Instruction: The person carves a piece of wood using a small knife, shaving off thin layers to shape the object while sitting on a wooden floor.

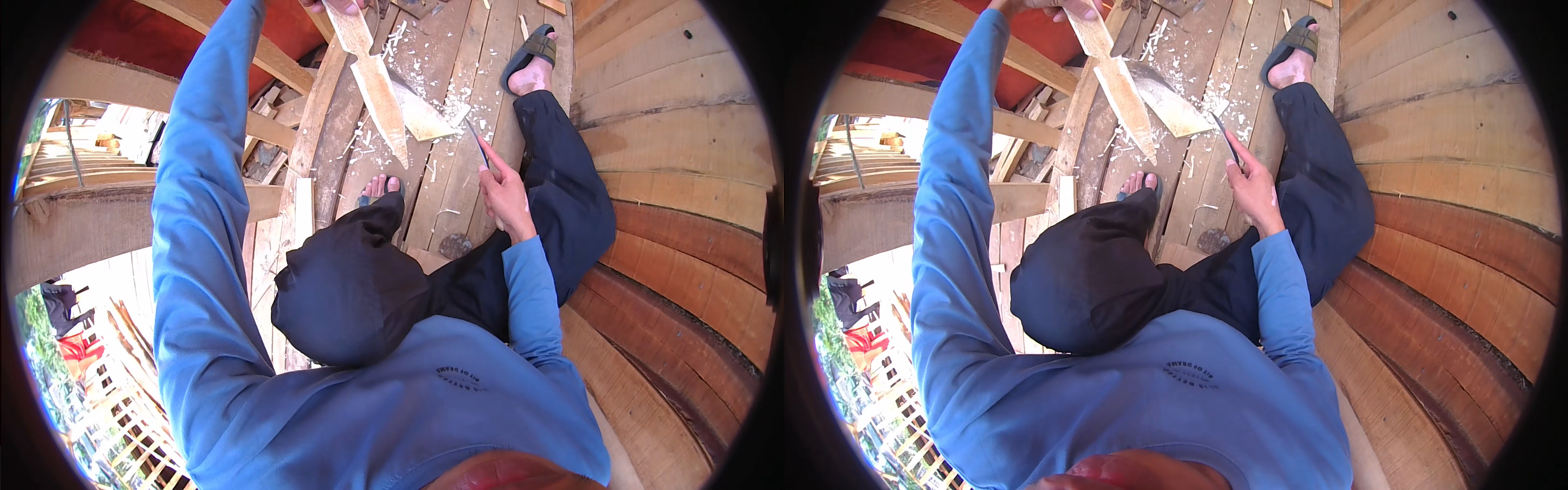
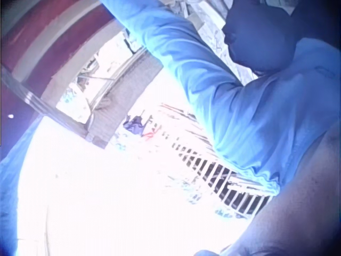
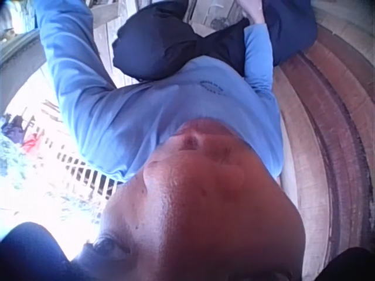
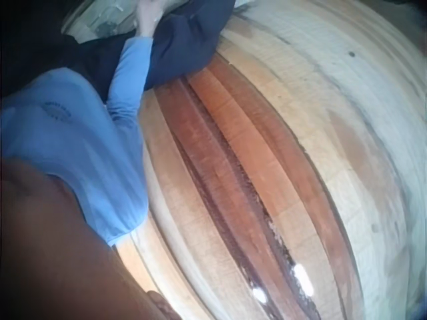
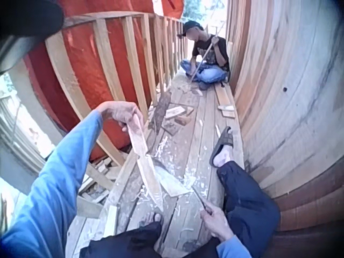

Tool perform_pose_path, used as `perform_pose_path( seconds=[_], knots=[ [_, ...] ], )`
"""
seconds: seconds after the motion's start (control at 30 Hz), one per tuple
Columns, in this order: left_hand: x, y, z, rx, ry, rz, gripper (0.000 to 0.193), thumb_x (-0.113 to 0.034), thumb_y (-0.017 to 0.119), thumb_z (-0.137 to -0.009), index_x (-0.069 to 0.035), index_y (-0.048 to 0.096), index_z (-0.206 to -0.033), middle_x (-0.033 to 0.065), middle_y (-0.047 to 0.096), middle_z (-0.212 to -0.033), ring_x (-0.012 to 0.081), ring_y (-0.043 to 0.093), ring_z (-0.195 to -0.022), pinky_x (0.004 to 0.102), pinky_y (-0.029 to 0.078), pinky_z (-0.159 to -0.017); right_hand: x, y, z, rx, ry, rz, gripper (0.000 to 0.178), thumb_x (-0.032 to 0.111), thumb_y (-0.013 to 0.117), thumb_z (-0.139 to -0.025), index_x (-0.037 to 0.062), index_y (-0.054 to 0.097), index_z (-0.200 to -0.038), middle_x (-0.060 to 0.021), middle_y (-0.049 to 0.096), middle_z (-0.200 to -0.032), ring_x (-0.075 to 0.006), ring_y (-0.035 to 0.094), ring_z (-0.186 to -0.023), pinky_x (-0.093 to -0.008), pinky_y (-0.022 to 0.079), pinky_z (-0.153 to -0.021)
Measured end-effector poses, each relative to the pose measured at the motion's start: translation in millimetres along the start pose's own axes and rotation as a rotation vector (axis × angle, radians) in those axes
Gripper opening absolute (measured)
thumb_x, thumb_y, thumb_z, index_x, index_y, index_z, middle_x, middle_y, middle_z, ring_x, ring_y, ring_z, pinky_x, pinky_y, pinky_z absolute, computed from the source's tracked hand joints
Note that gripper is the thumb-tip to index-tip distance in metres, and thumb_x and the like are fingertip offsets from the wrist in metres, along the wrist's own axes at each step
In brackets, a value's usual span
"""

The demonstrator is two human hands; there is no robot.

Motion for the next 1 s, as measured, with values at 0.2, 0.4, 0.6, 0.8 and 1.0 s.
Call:
perform_pose_path(
  seconds=[0.2, 0.4, 0.6, 0.8, 1.0],
  knots=[
    [-7, 24, -4, 0.035, 0.05, 0.053, 0.024, -0.024, 0.088, -0.081, -0.007, 0.076, -0.095, -0.0001, 0.07, -0.075, 0.0081, 0.06, -0.057, 0.0235, 0.044, -0.049, 33, 15, -1, -0.012, -0.189, -0.305, 0.079, 0.016, 0.07, -0.099, 0.0222, 0.027, -0.165, -0.0095, 0.074, -0.088, -0.0024, 0.042, -0.041, -0.0226, 0.035, -0.036],
    [-20, 48, -13, 0.003, 0.113, 0.127, 0.023, -0.024, 0.088, -0.081, -0.007, 0.076, -0.091, -0.0005, 0.067, -0.073, 0.0071, 0.056, -0.054, 0.0238, 0.039, -0.047, 57, 56, 1, 0.082, -0.271, -0.482, 0.094, 0.008, 0.079, -0.09, 0.0209, 0.025, -0.166, -0.0121, 0.075, -0.103, -0.0012, 0.05, -0.048, -0.0203, 0.036, -0.038],
    [3, 70, -23, -0.357, 0.191, 0.569, 0.026, -0.027, 0.081, -0.091, -0.005, 0.074, -0.104, -0.0014, 0.071, -0.086, 0.0057, 0.061, -0.07, 0.0223, 0.043, -0.058, 75, 69, 0, 0.076, -0.332, -0.534, 0.088, 0.001, 0.076, -0.09, 0.0195, 0.032, -0.164, -0.0036, 0.067, -0.085, -0.0024, 0.051, -0.049, -0.0218, 0.037, -0.038],
    [-11, 138, 8, -0.344, 0.443, 0.833, 0.053, -0.011, 0.08, -0.09, 0.001, 0.057, -0.137, 0.0091, 0.075, -0.12, 0.0157, 0.071, -0.107, 0.0298, 0.055, -0.097, 83, 57, -1, 0.09, -0.356, -0.499, 0.085, -0.001, 0.073, -0.091, 0.0173, 0.033, -0.164, -0.0043, 0.07, -0.086, -0.0031, 0.054, -0.052, -0.022, 0.039, -0.04],
    [-9, 161, 6, -0.298, 0.467, 1.017, 0.06, -0.007, 0.075, -0.093, 0.004, 0.048, -0.146, 0.0181, 0.07, -0.128, 0.0248, 0.071, -0.115, 0.0365, 0.054, -0.104, 100, 65, 11, 0.103, -0.429, -0.411, 0.079, -0.004, 0.072, -0.09, 0.0098, 0.039, -0.161, -0.0119, 0.065, -0.135, -0.0069, 0.066, -0.092, -0.0226, 0.052, -0.072]
  ],
)
Point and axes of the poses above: each hand's wrist, its own z-axis away from the middle knuckle, its own y-axis out of the palm, x = y × z, the point moved 7 cm from there along -z, towards the middle knuckle
